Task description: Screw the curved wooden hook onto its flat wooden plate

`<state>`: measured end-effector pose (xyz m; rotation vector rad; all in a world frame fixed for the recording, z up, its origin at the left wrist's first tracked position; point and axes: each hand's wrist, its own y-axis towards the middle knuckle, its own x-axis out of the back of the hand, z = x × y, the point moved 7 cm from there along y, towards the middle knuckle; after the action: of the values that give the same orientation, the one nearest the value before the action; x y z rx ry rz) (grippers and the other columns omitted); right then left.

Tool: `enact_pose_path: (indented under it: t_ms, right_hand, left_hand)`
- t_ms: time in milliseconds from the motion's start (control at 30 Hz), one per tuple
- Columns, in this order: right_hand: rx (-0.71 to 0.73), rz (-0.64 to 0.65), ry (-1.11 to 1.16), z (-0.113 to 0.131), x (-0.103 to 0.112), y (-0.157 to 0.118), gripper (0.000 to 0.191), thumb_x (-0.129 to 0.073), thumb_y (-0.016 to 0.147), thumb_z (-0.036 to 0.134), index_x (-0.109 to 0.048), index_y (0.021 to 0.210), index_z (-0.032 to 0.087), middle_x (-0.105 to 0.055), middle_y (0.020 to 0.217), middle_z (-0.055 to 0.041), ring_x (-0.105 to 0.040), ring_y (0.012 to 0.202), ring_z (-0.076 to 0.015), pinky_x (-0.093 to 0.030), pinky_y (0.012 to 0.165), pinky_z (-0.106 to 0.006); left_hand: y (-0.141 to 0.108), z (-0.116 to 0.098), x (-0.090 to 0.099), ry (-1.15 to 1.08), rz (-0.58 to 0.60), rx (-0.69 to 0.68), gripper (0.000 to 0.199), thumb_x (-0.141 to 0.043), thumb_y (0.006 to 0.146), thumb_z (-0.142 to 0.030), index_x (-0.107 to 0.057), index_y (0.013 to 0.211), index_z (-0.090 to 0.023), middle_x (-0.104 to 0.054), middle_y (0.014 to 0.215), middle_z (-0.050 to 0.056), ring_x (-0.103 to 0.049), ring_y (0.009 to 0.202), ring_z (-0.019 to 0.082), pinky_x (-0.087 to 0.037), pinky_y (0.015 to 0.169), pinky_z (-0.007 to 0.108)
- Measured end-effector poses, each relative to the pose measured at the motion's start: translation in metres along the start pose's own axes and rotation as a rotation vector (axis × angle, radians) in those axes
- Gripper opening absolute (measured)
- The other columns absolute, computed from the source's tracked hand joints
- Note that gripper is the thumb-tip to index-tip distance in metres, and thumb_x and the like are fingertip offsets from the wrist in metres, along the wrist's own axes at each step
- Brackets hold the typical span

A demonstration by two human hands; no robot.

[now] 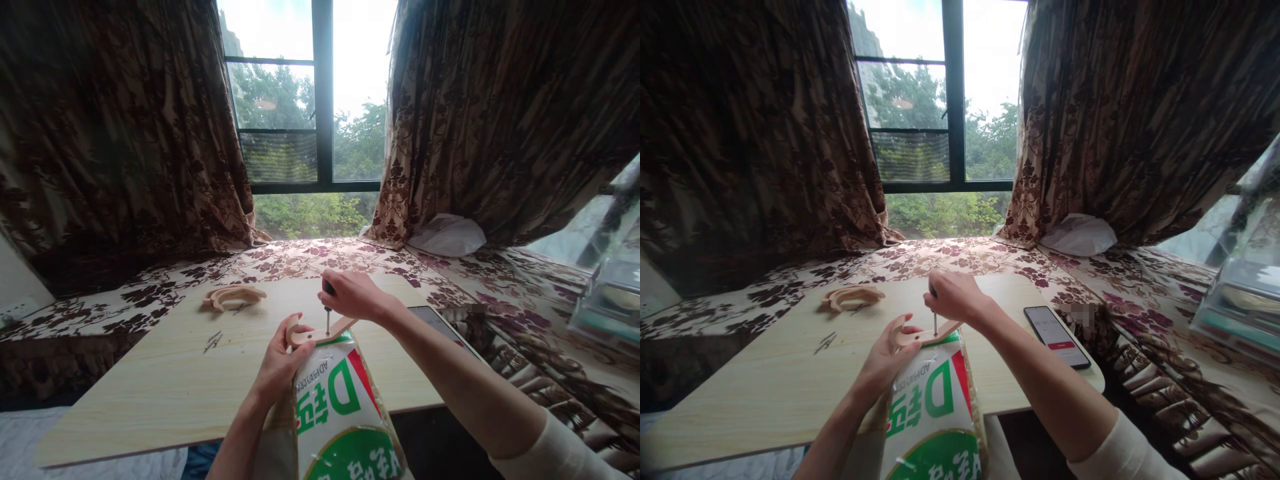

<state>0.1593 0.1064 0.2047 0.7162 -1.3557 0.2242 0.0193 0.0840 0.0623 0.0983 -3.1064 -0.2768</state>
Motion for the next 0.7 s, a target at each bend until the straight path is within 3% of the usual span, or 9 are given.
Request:
enact_pose_path:
  t_ms: [133,700]
  right_hand:
    - [0.042,0.013,0.008,0.0015,0.0023,-0.0009,0.016,-0.047,0.082,0.028,-0.055,0.094,0.023,-0.067,0.084,-0.0018,-0.058,0.070,-0.0151,-0.029,0.055,-0.024]
    - [0.018,0.026,-0.077,0.0011,0.0017,0.0005,0.019,-0.044,0.087,0.034,-0.056,0.093,0.020,-0.068,0.083,-0.0058,-0.061,0.071,-0.0181,-0.029,0.053,-0.026]
  left_hand:
    - [0.0012,-0.0005,0.0003,0.009,-0.003,-0.003,0.065,-0.071,0.065,-0.041,-0.041,0.121,-0.023,-0.060,0.101,0.000,-0.057,0.079,0.012,-0.047,0.068,0.022]
    - [-0.0020,-0.0048,0.0017,0.038,-0.041,0.008,0.065,-0.072,0.061,-0.042,-0.047,0.118,-0.022,-0.062,0.099,0.001,-0.059,0.079,0.014,-0.048,0.068,0.024]
